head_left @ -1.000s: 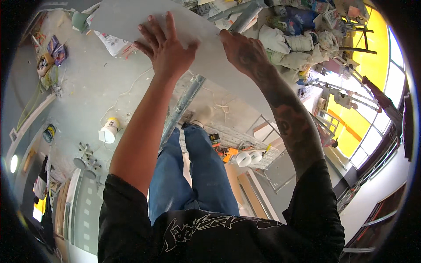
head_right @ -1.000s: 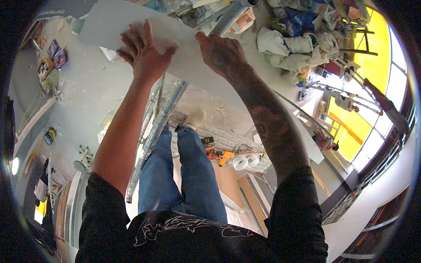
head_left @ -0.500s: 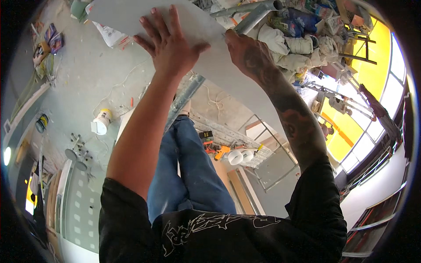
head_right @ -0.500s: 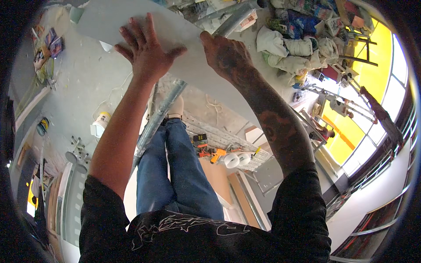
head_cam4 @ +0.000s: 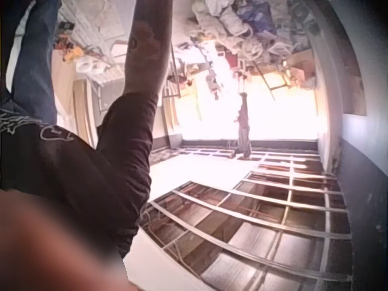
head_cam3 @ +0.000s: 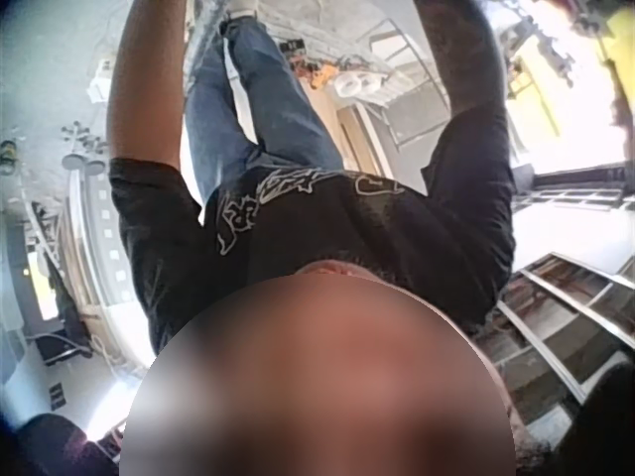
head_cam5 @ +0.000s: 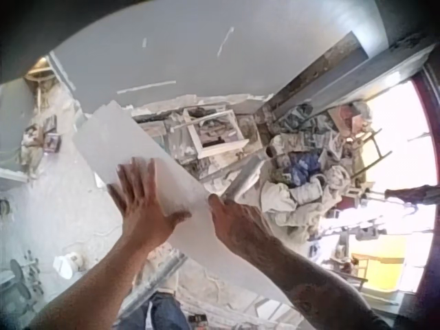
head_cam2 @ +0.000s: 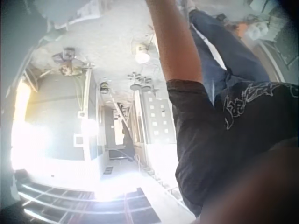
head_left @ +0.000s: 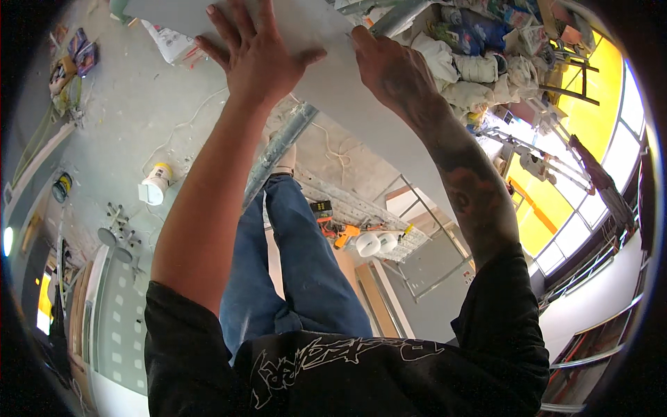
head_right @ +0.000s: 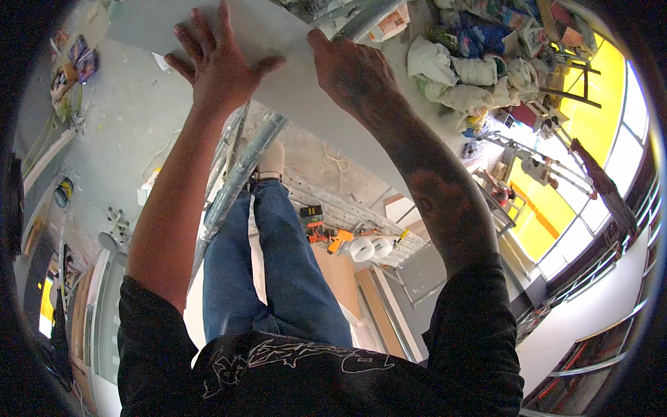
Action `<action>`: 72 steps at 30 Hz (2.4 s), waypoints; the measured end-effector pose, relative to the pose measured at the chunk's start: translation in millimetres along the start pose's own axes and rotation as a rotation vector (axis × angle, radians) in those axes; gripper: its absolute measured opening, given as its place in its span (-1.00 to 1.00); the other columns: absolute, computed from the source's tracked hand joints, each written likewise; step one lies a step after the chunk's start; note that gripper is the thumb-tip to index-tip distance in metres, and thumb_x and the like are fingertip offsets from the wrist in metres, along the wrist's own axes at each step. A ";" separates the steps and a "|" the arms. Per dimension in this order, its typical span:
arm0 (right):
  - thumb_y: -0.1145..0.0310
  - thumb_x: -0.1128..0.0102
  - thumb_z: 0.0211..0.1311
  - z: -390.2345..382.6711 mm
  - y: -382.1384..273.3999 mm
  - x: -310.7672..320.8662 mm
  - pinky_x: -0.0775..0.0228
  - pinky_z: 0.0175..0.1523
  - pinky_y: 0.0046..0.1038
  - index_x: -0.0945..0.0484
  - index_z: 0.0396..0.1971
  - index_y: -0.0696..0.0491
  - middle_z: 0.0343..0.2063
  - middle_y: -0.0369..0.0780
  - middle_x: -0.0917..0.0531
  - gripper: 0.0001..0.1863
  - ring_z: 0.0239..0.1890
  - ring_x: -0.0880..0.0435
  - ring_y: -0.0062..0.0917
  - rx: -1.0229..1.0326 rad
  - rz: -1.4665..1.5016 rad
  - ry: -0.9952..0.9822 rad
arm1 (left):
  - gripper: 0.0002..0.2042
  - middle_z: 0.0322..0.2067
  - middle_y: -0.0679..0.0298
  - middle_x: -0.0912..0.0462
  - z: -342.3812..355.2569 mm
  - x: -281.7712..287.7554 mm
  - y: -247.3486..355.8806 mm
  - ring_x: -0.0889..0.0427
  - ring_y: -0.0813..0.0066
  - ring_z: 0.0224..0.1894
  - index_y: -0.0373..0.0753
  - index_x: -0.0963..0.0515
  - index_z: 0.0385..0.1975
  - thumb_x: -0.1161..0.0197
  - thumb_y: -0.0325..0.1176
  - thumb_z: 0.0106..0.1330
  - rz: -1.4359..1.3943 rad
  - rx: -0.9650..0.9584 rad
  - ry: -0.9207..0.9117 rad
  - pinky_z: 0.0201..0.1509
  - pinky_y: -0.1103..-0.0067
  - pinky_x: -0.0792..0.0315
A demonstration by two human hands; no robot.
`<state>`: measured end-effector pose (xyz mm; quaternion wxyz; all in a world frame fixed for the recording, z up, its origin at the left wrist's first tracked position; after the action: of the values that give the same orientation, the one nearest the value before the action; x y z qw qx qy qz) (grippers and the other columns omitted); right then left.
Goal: Installing and marking drywall panels on a ceiling frame.
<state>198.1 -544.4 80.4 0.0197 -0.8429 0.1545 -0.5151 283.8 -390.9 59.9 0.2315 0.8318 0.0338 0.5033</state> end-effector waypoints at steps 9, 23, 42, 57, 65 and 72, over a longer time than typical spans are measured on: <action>0.28 -0.06 0.43 7.4 -9.1 6.8 -0.56 -0.16 -0.40 -0.48 -0.11 0.08 -0.34 -0.18 -0.69 -0.80 -0.25 -0.71 -0.41 -0.028 -0.180 -0.155 | 0.22 0.55 -0.12 0.31 -2.8 5.8 -5.9 0.45 -0.19 0.58 -0.10 0.20 0.56 -0.59 -0.03 0.01 -0.053 -0.013 0.058 0.53 -0.14 0.54; 0.29 0.04 0.43 24.5 -27.3 32.0 -0.55 -0.09 0.06 -0.42 -0.11 0.07 -0.39 0.05 -0.70 -0.81 -0.23 -0.73 0.05 -0.038 0.017 -0.026 | 0.22 0.54 -0.15 0.24 0.6 7.0 -4.8 0.41 -0.28 0.56 -0.11 0.18 0.56 -0.55 0.12 -0.02 -0.133 -0.135 0.171 0.45 -0.28 0.48; 0.34 0.05 0.41 38.6 -37.6 22.8 -0.61 -0.12 0.04 -0.42 -0.04 0.09 -0.38 0.09 -0.71 -0.77 -0.20 -0.74 0.02 0.086 -0.067 -0.028 | 0.07 0.53 -0.10 0.11 -0.6 1.5 -9.4 0.20 -0.10 0.58 -0.21 0.06 0.52 -0.54 -0.10 0.10 0.055 -0.074 0.239 0.57 -0.08 0.36; 0.33 0.14 0.45 25.2 35.2 -7.6 -0.59 -0.08 -0.01 -0.44 0.01 0.13 -0.32 0.07 -0.72 -0.71 -0.14 -0.74 -0.01 0.154 0.236 -0.255 | 0.21 0.53 -0.18 0.18 0.8 11.7 -4.9 0.34 -0.36 0.55 -0.16 0.10 0.55 -0.56 0.05 -0.05 -0.302 -0.149 0.143 0.41 -0.37 0.47; 0.26 0.05 0.43 134.1 -139.8 112.5 -0.53 -0.10 0.08 -0.42 -0.11 0.11 -0.40 0.13 -0.69 -0.76 -0.23 -0.71 0.09 0.091 0.086 0.131 | 0.19 0.56 -0.08 0.24 4.1 20.9 -19.2 0.36 -0.23 0.58 -0.17 0.15 0.55 -0.54 0.00 0.00 -0.257 -0.067 0.090 0.38 -0.42 0.46; 0.28 -0.02 0.41 211.7 -191.7 76.1 -0.62 -0.13 -0.07 -0.52 -0.11 0.13 -0.38 0.10 -0.67 -0.75 -0.28 -0.74 -0.01 0.179 0.007 0.159 | 0.11 0.57 0.05 0.20 4.0 16.5 -33.6 0.34 -0.09 0.60 -0.13 0.09 0.56 -0.49 -0.07 0.04 -0.266 -0.003 0.048 0.27 -0.54 0.52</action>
<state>461.2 -410.0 83.8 0.0847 -0.7938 0.1119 -0.5918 301.3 -357.6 57.9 0.2964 0.8074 0.1484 0.4880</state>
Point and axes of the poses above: each hand's wrist, its own z-axis towards the middle knuckle, its own x-axis out of the back of the hand, y = z × x, the point moved 7 cm from there along z, towards the middle knuckle
